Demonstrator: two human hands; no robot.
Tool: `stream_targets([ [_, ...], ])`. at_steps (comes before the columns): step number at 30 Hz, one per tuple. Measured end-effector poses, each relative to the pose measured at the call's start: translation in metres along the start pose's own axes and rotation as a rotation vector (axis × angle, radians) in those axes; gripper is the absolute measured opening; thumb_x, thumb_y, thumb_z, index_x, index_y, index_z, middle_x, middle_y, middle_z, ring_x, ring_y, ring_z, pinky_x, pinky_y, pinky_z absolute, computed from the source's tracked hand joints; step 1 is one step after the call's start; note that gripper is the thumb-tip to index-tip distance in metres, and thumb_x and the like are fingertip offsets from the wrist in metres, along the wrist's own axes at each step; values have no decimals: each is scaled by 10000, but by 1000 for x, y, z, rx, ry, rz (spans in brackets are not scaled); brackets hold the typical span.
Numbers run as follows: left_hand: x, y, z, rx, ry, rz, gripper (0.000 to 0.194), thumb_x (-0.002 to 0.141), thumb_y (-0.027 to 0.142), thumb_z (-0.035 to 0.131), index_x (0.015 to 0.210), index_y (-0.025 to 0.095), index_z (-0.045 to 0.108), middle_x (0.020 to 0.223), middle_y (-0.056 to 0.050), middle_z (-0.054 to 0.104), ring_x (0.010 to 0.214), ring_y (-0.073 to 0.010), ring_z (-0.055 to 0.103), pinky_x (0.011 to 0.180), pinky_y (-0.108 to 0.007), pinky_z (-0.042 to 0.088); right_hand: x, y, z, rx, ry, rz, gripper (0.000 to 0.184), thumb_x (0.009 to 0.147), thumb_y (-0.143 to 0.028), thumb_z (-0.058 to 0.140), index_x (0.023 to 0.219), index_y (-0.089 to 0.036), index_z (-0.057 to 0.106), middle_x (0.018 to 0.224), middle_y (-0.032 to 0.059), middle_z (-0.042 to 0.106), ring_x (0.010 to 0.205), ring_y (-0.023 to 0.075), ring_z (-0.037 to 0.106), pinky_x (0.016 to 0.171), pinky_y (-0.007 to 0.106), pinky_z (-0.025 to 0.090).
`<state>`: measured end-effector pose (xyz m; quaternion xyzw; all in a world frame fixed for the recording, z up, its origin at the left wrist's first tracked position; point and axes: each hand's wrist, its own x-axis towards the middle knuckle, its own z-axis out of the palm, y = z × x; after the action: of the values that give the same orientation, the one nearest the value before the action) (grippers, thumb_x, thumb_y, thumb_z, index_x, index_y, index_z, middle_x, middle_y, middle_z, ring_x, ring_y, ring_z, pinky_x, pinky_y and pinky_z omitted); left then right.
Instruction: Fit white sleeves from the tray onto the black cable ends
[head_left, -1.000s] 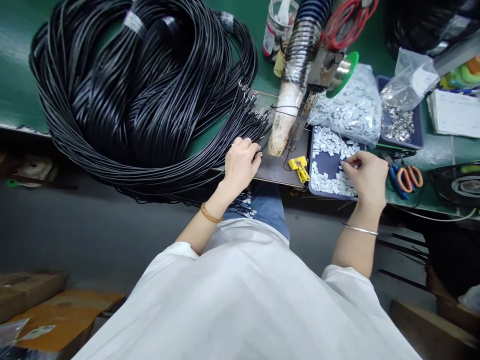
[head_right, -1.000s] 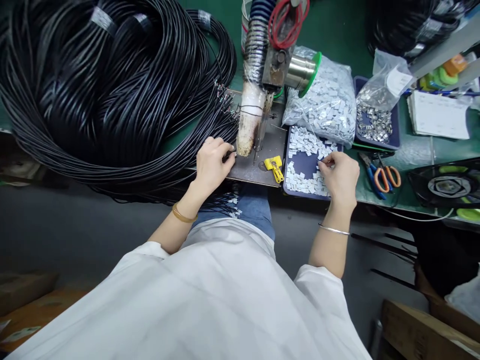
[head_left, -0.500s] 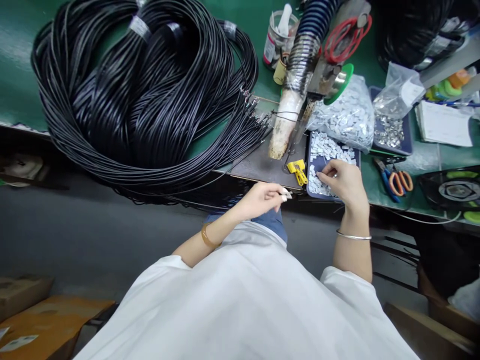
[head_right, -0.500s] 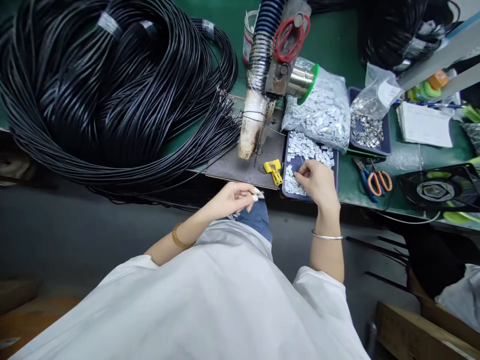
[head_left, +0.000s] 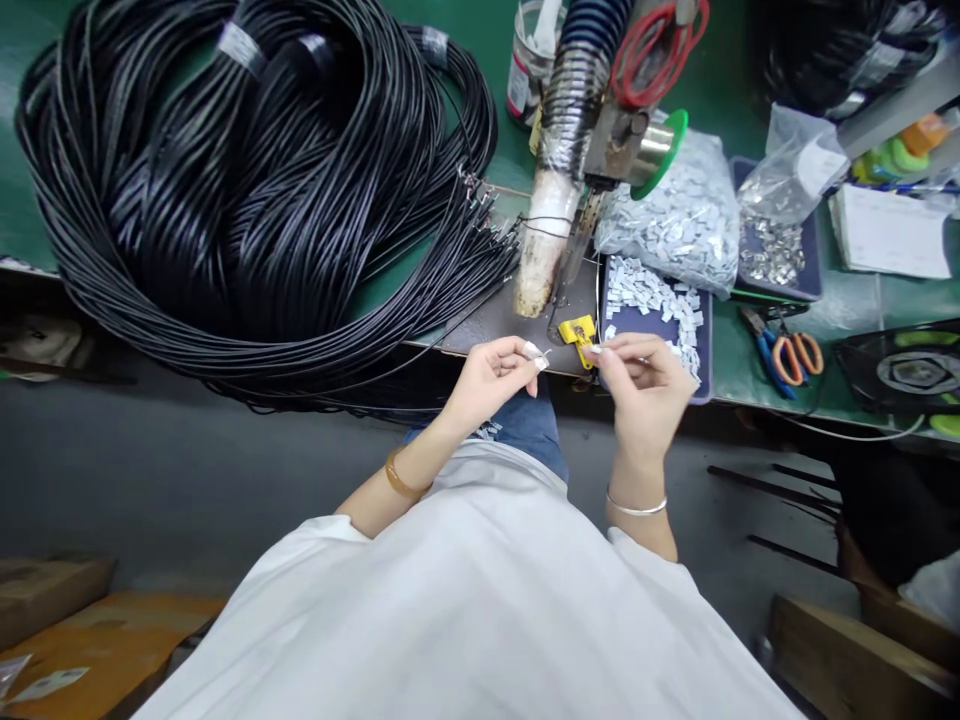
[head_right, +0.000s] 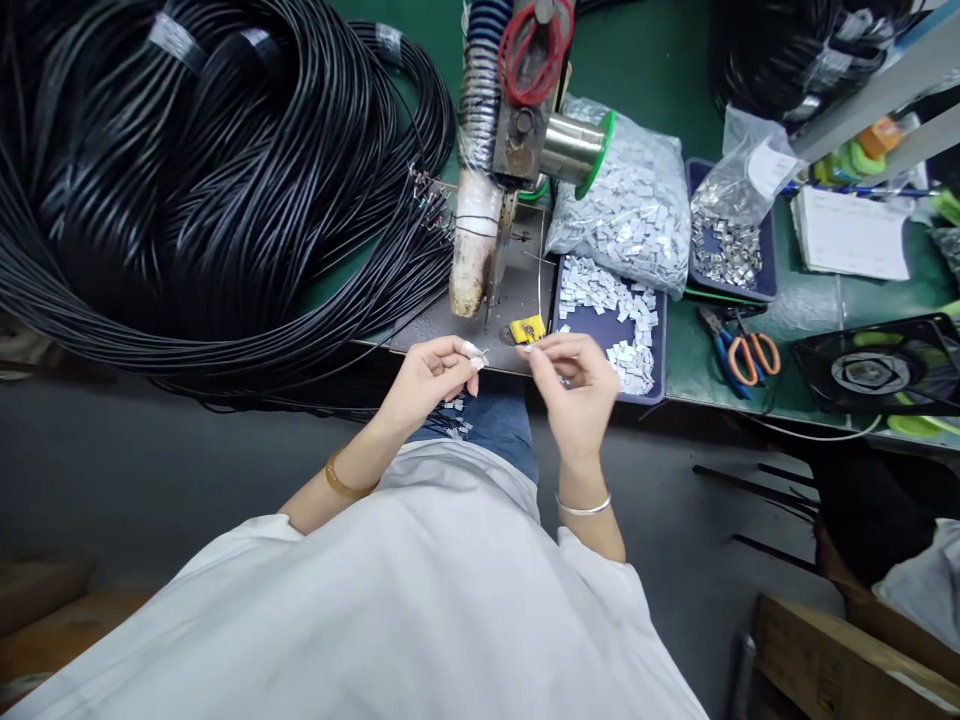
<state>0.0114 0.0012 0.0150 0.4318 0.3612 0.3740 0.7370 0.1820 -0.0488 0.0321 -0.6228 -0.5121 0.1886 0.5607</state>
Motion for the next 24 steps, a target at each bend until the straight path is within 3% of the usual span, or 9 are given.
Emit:
stream_targets([
  [4, 0, 3, 0, 36, -1, 100, 310, 730, 412, 811, 745, 130, 681, 567, 7, 616, 515, -63, 520, 506, -196, 384, -9, 2, 19, 137, -212, 55, 62, 871, -259, 679, 839, -210, 700, 947, 32, 712, 857, 144, 721, 758, 287, 635],
  [12, -1, 5, -3, 70, -183, 33, 415, 788, 495, 751, 645, 129, 617, 517, 8, 571, 430, -37, 388, 442, -206, 286, -9, 9, 22, 149, -257, 47, 68, 858, -260, 673, 816, -208, 681, 981, 41, 712, 891, 155, 715, 761, 305, 628],
  [19, -1, 5, 0, -26, -134, -50, 417, 748, 519, 772, 721, 146, 587, 480, 29, 566, 359, -22, 318, 383, -194, 202, -18, 5, 23, -202, -82, -299, 87, 871, -175, 656, 886, -243, 708, 974, 36, 737, 914, 178, 713, 841, 369, 608],
  [24, 0, 4, 0, -28, -25, 33, 322, 735, 419, 799, 823, 134, 676, 508, 39, 564, 434, -51, 460, 436, -185, 328, -18, 4, 21, -162, 19, -281, 158, 927, -162, 567, 979, -246, 690, 999, 39, 751, 966, 186, 716, 826, 369, 597],
])
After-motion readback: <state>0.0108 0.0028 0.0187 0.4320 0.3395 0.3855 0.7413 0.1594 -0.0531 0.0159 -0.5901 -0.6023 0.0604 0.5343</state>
